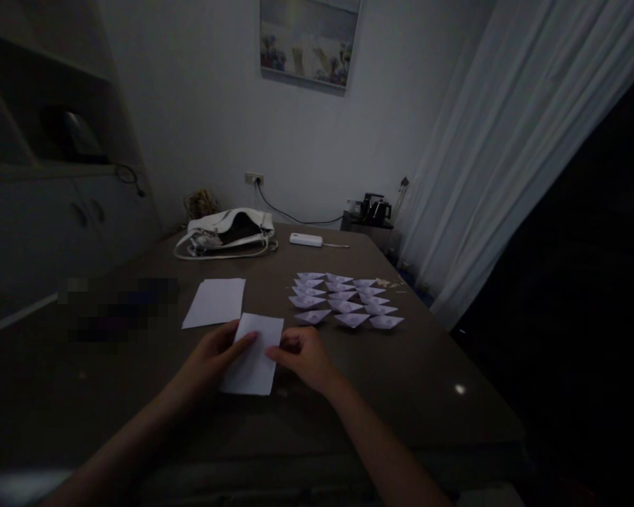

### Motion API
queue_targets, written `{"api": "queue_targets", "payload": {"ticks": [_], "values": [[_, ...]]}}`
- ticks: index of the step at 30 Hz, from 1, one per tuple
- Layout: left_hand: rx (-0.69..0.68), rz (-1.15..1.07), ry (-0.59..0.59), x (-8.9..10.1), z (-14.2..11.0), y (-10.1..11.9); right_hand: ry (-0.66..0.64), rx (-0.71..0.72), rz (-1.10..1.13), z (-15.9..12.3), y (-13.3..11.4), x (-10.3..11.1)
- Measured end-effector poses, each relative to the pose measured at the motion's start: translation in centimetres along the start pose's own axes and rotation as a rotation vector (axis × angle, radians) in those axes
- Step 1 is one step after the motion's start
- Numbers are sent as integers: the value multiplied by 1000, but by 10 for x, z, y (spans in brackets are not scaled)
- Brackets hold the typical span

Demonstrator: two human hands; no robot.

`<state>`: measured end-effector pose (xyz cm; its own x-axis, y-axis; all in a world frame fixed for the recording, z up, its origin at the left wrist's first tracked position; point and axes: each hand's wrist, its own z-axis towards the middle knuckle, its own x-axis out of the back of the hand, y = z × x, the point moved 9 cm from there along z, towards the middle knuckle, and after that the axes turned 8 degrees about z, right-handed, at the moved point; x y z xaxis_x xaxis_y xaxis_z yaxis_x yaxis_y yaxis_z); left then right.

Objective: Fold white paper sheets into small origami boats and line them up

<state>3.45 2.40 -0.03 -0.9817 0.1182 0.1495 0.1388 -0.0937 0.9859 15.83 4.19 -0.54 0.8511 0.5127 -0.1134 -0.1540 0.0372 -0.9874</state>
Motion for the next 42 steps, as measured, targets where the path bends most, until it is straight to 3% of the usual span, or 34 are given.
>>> {"api": "queue_targets", "payload": {"ticks": [9,17,20,30,37,42], "values": [[56,-74,23,0,-5,-4,135,2,41,2,-5,10],[106,-195,2,-5,-9,-6,145,-15,109,2,-4,10],[141,-122,22,-6,-12,-7,145,-4,94,3,-3,11],[12,147,58,-1,-6,-3,135,-13,92,4,3,8],[-36,212,50,-4,-7,-2,213,34,25,5,-3,16],[-88,237,44,-3,-5,8,170,72,-40,4,-8,12]]}}
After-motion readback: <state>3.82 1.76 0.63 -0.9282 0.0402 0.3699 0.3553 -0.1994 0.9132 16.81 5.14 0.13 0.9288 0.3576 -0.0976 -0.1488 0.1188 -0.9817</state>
